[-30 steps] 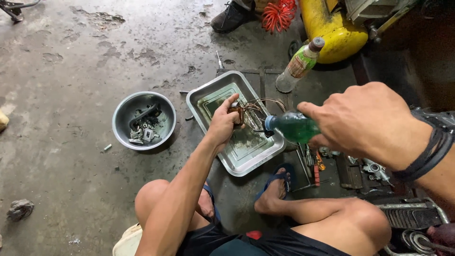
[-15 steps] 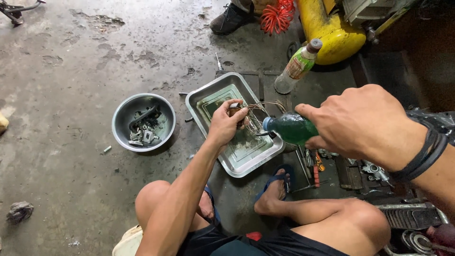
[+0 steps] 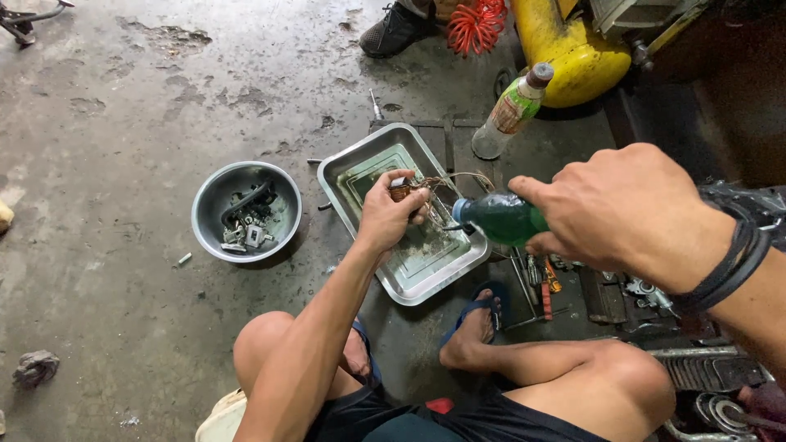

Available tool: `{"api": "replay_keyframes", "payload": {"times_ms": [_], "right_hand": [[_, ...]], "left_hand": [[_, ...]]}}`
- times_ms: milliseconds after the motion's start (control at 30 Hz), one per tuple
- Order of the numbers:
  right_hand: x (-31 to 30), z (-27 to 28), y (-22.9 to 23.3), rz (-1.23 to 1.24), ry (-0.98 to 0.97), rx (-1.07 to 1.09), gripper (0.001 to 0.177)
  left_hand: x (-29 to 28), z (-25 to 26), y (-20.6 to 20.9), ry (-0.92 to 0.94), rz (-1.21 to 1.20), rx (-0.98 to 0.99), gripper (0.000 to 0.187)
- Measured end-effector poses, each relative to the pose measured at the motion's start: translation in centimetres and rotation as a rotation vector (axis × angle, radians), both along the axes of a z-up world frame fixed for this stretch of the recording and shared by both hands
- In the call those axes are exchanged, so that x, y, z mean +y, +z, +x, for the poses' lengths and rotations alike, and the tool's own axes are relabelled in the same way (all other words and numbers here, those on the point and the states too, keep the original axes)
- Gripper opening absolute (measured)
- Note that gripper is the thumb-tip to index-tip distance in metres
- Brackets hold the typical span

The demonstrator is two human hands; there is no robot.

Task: Cleaning a motorcycle electrical component using a brush, solvent, and a cloth.

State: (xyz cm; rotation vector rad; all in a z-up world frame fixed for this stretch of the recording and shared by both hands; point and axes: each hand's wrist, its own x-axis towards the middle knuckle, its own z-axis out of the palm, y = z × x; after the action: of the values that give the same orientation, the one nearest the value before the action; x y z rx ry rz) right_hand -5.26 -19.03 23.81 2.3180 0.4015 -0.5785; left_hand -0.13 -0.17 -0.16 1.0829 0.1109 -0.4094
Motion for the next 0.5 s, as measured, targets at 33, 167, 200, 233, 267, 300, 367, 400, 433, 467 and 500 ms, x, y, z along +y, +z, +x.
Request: {"api": "replay_keyframes", "payload": {"times_ms": [33,167,200,233,267,300,367,400,433,467,500], "right_hand": [[0.1,0.1,0.2,-0.023,0.003,0.001,0.066],[0.1,-0.1,0.2,-0.034,0.003,0.008,0.071],[0.1,-0.1,0.1,-0.034,0.002,0.008,0.071],[0.0,-0.2,0.0,-0.015,0.009,0.011,0.071],[0.0,-0.3,-0.1,0.004,0.016,0.015,0.071],[0.0,-0.3,-0.2,0.005,0.015,0.015,0.071],[-0.1,-0.2,-0.2,0.01,0.01,0.011,0.071],[0.0,-0.2,-0.1,0.009,0.009,0.011,0.071],[0.0,-0.2,-0.1,-0.005,-0.005,0.019,0.069],[0.0,-0.2,-0.1,-0.02,-0.02,0.027,0.066],[0.0,-0.2,-0.1,-0.021,-0.02,0.026,0.066]], "left_hand": [[-0.1,0.0,0.1,0.014,0.014,0.003,0.045],[-0.1,0.0,0.7,0.001,0.114,0.037,0.036],[0.0,0.3,0.1,0.0,0.113,0.037,0.036],[0.0,0.4,-0.6,-0.029,0.038,0.068,0.04],[0.1,0.6,-1.2,-0.059,-0.037,0.099,0.047],[0.1,0.6,-1.0,-0.06,-0.036,0.1,0.047],[0.2,0.5,-0.6,-0.117,-0.032,0.076,0.064],[0.0,0.4,-0.7,-0.118,-0.032,0.076,0.064],[0.0,0.3,-0.7,-0.08,-0.021,0.066,0.056],[-0.1,0.2,-0.8,-0.042,-0.01,0.056,0.049],[-0.1,0.2,-0.7,-0.041,-0.011,0.055,0.049]]}}
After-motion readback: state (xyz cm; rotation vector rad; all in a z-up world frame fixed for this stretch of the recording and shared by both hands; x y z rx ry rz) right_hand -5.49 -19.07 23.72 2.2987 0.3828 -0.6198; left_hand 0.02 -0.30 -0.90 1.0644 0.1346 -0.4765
